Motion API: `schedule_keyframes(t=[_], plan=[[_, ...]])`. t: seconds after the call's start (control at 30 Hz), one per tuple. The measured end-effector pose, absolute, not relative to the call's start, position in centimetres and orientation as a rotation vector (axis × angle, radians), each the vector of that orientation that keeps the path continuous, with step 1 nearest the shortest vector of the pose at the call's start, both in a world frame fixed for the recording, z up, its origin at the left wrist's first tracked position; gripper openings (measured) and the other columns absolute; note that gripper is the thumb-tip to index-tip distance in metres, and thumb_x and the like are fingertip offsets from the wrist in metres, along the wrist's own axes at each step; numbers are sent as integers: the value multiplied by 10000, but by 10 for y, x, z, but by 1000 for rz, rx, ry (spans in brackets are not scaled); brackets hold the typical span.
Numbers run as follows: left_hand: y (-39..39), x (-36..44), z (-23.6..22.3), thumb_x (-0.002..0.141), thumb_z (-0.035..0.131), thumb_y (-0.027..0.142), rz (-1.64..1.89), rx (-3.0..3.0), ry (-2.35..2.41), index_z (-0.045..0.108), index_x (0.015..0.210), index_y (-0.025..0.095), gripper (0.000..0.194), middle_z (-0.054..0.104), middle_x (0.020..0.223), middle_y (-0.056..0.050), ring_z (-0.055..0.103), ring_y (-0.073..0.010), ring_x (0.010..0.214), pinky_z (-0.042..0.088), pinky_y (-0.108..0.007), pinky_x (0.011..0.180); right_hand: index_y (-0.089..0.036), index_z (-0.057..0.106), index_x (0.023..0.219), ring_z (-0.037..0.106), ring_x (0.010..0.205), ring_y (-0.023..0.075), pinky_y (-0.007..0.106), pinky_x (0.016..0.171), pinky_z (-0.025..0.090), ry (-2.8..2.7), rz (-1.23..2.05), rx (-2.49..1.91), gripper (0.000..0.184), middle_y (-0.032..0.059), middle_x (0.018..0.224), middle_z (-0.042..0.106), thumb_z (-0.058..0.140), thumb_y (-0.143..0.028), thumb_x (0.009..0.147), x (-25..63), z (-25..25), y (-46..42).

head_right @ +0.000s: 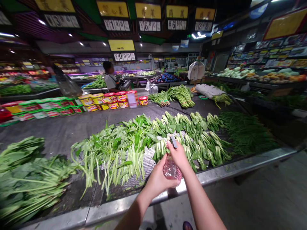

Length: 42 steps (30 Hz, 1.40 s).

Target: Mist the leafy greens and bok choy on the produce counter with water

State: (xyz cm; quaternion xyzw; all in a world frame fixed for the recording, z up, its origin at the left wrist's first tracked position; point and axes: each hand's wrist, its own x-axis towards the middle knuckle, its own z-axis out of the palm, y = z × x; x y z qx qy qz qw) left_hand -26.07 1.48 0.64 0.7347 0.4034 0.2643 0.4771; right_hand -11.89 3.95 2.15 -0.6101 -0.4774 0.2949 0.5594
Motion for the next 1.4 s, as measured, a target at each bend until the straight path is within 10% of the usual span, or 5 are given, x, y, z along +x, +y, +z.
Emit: schedule_keyframes(t=[1.4], plan=[[-5, -357, -11, 418, 863, 408, 585, 1835, 922, 295, 1423, 151, 1183, 445, 1382, -144, 454, -327, 1218, 376, -424, 1046, -181, 644, 892, 630, 813, 238, 347, 708, 486, -999, 710, -1454, 469, 77, 886, 690, 535, -616, 754, -210, -3, 11]])
